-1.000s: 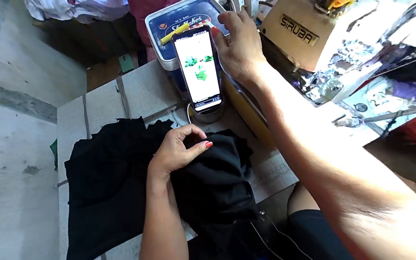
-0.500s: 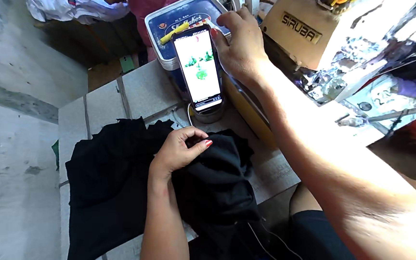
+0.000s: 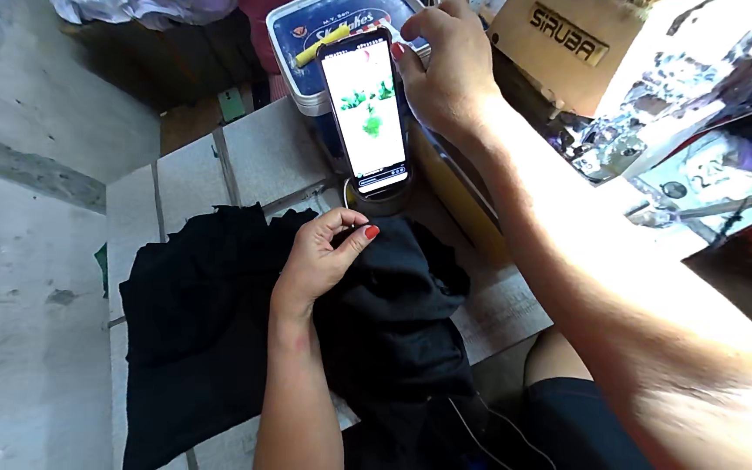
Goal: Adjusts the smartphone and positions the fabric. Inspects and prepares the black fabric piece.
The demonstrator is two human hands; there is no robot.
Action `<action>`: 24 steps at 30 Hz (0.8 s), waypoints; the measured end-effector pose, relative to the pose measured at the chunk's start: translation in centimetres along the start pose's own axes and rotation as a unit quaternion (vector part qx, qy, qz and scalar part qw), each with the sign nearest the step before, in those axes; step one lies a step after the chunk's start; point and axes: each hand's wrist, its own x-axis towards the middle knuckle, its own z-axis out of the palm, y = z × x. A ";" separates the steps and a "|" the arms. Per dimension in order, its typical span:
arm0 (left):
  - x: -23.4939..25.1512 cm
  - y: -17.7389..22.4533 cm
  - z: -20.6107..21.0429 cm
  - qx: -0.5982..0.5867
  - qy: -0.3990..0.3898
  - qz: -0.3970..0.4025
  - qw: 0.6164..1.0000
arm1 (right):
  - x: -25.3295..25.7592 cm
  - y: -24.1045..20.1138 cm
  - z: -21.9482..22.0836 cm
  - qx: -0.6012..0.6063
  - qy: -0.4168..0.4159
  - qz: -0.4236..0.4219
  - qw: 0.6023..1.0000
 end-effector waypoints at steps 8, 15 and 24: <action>0.0 0.2 -0.1 0.024 -0.010 0.006 1.000 | 0.2 0.1 0.0 -0.004 0.025 -0.017 1.000; 0.1 0.1 0.0 0.015 -0.015 0.024 0.999 | 0.3 0.1 0.1 0.008 0.049 -0.014 0.999; 0.2 -0.2 -0.1 0.015 -0.029 0.031 0.999 | 0.0 0.0 -0.1 0.000 0.037 -0.015 0.999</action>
